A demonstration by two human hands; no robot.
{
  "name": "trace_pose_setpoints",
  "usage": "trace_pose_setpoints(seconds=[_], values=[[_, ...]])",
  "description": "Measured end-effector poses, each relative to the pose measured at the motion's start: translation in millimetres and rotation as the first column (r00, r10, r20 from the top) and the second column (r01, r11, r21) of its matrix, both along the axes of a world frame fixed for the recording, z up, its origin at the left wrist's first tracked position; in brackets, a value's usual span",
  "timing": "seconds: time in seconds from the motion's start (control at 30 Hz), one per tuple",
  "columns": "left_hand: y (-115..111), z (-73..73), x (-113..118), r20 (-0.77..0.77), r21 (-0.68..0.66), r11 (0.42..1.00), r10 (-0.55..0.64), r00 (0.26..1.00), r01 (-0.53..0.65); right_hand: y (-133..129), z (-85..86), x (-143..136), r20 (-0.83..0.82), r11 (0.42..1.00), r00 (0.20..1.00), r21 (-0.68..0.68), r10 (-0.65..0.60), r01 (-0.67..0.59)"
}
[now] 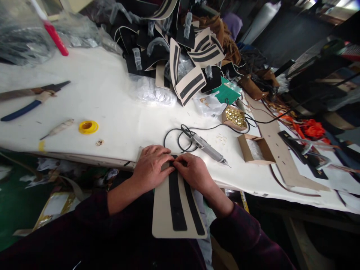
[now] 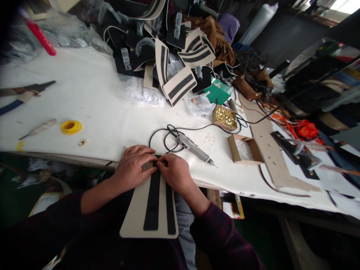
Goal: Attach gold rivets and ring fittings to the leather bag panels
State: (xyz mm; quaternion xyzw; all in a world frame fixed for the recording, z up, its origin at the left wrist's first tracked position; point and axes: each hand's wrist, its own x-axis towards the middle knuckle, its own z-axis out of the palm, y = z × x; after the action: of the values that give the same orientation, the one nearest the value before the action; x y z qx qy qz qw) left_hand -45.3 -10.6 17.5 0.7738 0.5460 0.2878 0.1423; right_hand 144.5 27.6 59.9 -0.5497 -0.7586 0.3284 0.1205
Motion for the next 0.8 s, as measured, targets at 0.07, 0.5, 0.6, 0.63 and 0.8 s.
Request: trace_pose_setpoints(seconds=[0.07,0.5,0.6,0.63,0.8], values=[[0,0.1,0,0.005,-0.003,1.000,0.000,1.000,0.000,1,0.9,-2,0.017,0.999,0.999,-0.019,-0.028,0.028],[1,-0.4,-1,-0.008,-0.029,1.000,-0.012,1.000,0.012,17,-6.9,4,-0.141,0.969,0.984,-0.237,-0.108,0.072],[1,-0.2,-2,-0.015,-0.024,1.000,-0.015,1.000,0.014,26,-6.0,3,-0.201,0.919,0.971,-0.392,-0.128,0.040],[1,-0.2,-2,-0.017,-0.022,1.000,-0.013,1.000,0.013,27,-5.2,3,-0.211,0.907,0.968,-0.420,-0.134,0.034],[2,-0.8,-1,-0.019,-0.006,1.000,-0.013,1.000,0.012,21,-2.5,4,-0.162,0.953,0.980,-0.297,-0.111,0.059]])
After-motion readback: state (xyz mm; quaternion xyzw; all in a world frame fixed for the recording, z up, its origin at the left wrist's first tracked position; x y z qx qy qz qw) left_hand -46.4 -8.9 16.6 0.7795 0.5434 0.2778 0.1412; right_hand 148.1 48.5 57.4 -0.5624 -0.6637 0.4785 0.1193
